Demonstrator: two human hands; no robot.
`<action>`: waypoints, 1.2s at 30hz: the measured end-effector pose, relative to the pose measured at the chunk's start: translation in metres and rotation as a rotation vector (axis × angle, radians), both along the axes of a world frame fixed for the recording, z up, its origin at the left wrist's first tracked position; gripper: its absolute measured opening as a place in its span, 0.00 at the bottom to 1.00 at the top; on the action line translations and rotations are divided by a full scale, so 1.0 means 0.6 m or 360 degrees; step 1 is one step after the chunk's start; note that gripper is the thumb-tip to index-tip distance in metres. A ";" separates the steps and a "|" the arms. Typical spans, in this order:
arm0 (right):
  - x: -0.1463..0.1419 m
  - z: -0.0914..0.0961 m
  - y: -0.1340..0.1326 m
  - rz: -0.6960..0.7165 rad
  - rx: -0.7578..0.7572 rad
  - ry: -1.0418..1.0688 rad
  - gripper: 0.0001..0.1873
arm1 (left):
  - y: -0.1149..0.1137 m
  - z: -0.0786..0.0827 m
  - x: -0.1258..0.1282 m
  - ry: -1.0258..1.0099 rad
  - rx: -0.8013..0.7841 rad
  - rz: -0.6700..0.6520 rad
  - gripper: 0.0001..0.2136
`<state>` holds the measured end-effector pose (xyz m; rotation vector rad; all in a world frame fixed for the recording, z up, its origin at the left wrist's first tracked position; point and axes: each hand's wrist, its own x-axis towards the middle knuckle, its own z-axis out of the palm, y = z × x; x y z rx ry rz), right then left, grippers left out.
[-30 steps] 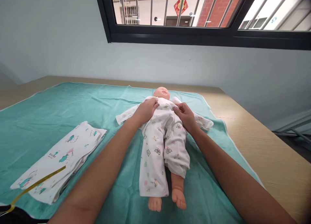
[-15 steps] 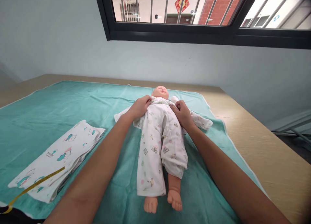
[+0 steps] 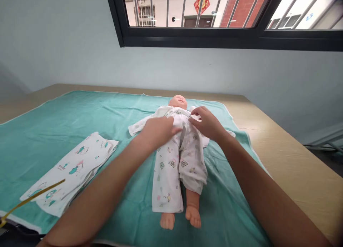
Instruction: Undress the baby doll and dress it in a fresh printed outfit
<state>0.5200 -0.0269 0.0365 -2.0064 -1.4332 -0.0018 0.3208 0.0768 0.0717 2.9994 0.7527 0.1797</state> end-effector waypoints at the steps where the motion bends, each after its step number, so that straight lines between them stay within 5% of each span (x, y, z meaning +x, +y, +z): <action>1: -0.019 0.003 -0.003 0.0080 -0.0026 -0.0058 0.13 | -0.016 -0.007 -0.009 0.0040 0.0035 -0.0046 0.22; 7: -0.114 -0.031 -0.039 0.0281 -0.0294 -0.0265 0.34 | -0.053 -0.060 -0.056 0.0147 0.0193 -0.0120 0.11; 11: -0.133 -0.047 -0.054 0.0263 -0.0349 -0.0263 0.38 | -0.044 -0.062 -0.064 0.0153 0.0130 -0.0104 0.11; 17: -0.112 -0.035 -0.037 0.0215 -0.0271 -0.0028 0.36 | -0.026 -0.049 -0.091 -0.0093 -0.0091 0.0102 0.14; 22: -0.085 -0.036 -0.022 0.0260 -0.0006 0.0441 0.30 | -0.037 -0.077 -0.097 -0.0499 -0.0249 0.0019 0.14; 25: -0.077 -0.039 -0.029 0.0007 0.0272 0.0641 0.22 | -0.069 -0.099 -0.098 -0.0664 -0.0117 -0.0153 0.18; 27: -0.088 -0.037 -0.048 -0.0070 0.0363 0.0497 0.20 | -0.100 -0.111 -0.107 -0.0559 -0.0093 -0.0302 0.26; 30: -0.129 -0.033 -0.101 0.0103 0.0337 0.0011 0.17 | -0.148 -0.120 -0.136 -0.0394 -0.0122 -0.0453 0.33; 33: -0.173 -0.031 -0.168 0.0150 0.0233 -0.0343 0.10 | -0.180 -0.119 -0.178 -0.0407 -0.0187 -0.0433 0.28; 36: -0.192 -0.039 -0.226 0.0318 -0.0090 -0.0303 0.09 | -0.193 -0.113 -0.215 -0.0521 -0.0281 -0.0308 0.19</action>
